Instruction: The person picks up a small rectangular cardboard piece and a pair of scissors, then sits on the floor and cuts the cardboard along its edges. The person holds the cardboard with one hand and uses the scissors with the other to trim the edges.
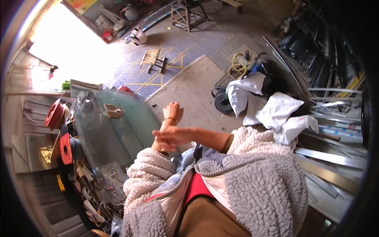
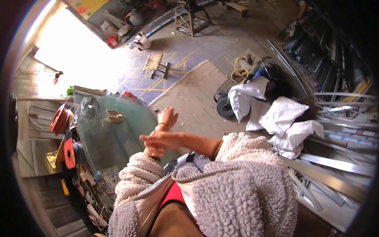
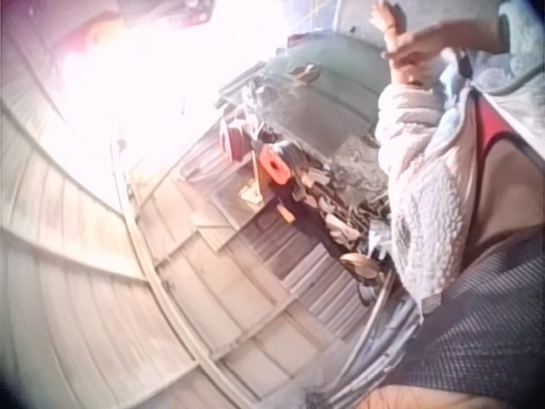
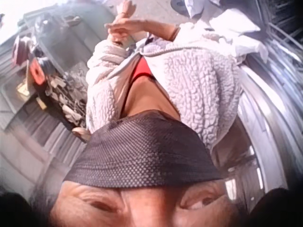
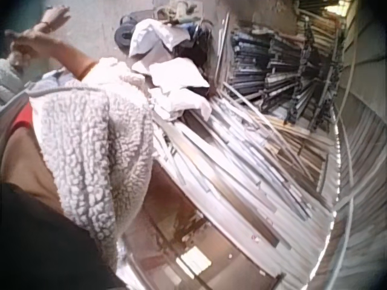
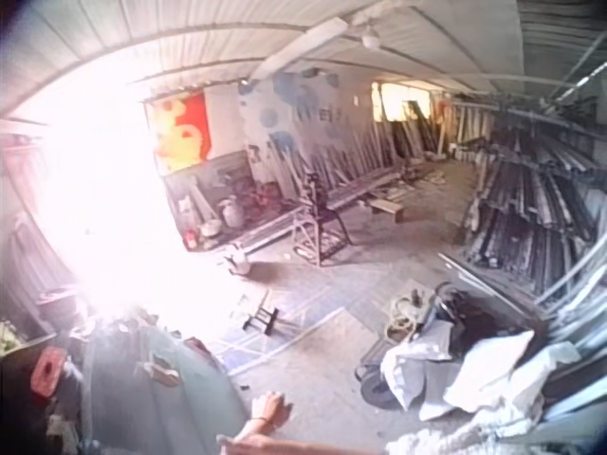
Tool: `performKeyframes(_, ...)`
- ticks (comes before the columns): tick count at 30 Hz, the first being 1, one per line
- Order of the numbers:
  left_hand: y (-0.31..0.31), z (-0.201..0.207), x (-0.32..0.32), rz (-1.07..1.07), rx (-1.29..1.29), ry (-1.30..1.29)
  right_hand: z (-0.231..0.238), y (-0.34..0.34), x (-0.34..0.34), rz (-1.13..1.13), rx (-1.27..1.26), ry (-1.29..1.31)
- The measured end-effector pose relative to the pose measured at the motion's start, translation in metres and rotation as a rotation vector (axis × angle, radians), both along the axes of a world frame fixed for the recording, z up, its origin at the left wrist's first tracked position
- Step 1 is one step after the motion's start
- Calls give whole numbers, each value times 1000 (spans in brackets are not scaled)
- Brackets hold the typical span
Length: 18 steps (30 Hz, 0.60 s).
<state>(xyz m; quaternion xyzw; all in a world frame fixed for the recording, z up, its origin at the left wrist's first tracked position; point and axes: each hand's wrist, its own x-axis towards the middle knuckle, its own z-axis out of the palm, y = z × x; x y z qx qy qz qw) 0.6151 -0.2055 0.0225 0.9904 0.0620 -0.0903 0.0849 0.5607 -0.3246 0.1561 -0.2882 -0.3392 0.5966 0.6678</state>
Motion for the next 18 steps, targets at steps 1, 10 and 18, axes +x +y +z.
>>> performKeyframes(1, 13, 0, 5, 24, -16, 6, -2, 3, 14, -75, -49, -65)
performKeyframes(10, 57, -9, 57, -20, -51, 79, -3, 59, 45, 6, 4, 23)
performKeyframes(18, 74, -22, 131, -3, -63, 163, -15, 65, 135, -120, -75, -53)
